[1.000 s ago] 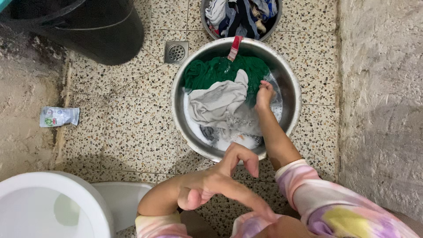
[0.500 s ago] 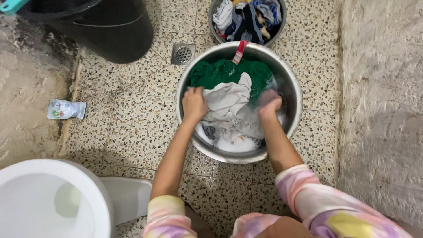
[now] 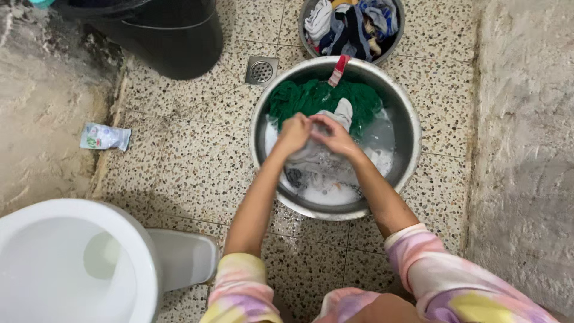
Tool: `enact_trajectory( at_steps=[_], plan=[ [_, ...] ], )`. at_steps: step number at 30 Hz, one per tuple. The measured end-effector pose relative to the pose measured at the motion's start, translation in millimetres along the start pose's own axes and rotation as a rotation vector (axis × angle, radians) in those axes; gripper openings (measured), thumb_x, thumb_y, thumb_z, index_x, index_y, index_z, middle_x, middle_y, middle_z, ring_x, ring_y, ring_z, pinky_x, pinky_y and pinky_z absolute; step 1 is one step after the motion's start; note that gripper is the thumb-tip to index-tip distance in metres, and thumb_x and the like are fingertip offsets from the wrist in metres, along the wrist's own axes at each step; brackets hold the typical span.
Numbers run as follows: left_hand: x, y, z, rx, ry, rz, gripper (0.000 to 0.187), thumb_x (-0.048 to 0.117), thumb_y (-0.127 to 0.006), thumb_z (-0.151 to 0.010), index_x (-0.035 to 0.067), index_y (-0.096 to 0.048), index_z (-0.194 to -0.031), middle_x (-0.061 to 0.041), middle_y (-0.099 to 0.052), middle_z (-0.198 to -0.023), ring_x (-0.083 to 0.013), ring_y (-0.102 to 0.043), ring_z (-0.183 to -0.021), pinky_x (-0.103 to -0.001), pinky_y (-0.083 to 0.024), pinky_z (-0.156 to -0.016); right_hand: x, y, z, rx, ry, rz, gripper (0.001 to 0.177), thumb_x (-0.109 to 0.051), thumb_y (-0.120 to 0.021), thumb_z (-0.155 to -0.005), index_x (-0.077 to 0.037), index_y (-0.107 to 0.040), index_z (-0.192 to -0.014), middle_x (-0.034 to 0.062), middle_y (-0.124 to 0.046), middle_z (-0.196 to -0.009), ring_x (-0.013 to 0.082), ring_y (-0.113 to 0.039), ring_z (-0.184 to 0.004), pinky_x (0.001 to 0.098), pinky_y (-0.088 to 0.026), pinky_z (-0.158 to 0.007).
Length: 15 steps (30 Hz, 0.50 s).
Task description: The person hand-washes clothes in a metal basin filled with soapy water. They repeatedly submerge, agitate, and wring out a grey garment and a green garment, then place the grey item into a second basin nearby.
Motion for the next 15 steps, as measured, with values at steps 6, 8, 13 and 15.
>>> enact_trajectory(
  at_steps=[6,8,13,15],
  plan=[
    [39,-9,48,-0.076,0.078,-0.561,0.065,0.036,-0.079,-0.085,0.006,-0.05,-0.134,-0.017,-0.05,-0.14,-0.0377,-0.052,-0.129,-0.062,-0.046,-0.1,49,24,1,0.386,0.024,0.558,0.067,-0.011,-0.081,-0.081,-0.008,-0.057,-0.144,0.0208,-0.06,-0.136,0.0399,-0.057,-0.124,0.0423,-0.047,-0.103],
    [50,-12,63,-0.116,0.04,-0.667,0.076,0.047,-0.078,-0.081,0.009,-0.048,-0.14,-0.018,-0.045,-0.145,-0.0384,-0.046,-0.134,-0.065,-0.04,-0.102,64,31,1,0.294,-0.169,0.536,0.066,-0.018,-0.083,-0.082,-0.009,-0.058,-0.142,0.0193,-0.064,-0.13,0.0379,-0.061,-0.119,0.0403,-0.048,-0.101],
    [37,-29,79,-0.221,0.055,-0.723,0.081,0.054,-0.071,-0.083,0.008,-0.042,-0.143,-0.018,-0.043,-0.146,-0.037,-0.043,-0.131,-0.069,-0.032,-0.105,72,44,3,0.163,-0.388,0.154,0.039,-0.024,-0.083,-0.087,-0.009,-0.071,-0.121,0.0101,-0.076,-0.115,0.0211,-0.069,-0.105,0.0318,-0.053,-0.092],
    [18,-31,74,-0.182,-0.017,-0.687,0.06,0.037,-0.068,-0.087,0.008,-0.052,-0.137,-0.014,-0.056,-0.136,-0.0333,-0.054,-0.125,-0.062,-0.04,-0.1,60,56,-7,0.193,-0.082,0.162,0.04,-0.018,-0.083,-0.087,-0.007,-0.065,-0.121,0.0087,-0.069,-0.118,0.0181,-0.063,-0.11,0.0306,-0.05,-0.096]
  ],
)
Point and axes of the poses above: each hand's wrist, its own z-axis away from the middle knuckle, its own y-axis out of the back of the hand, x = y × z, the point moved 1 cm from there along -z, towards the middle knuckle
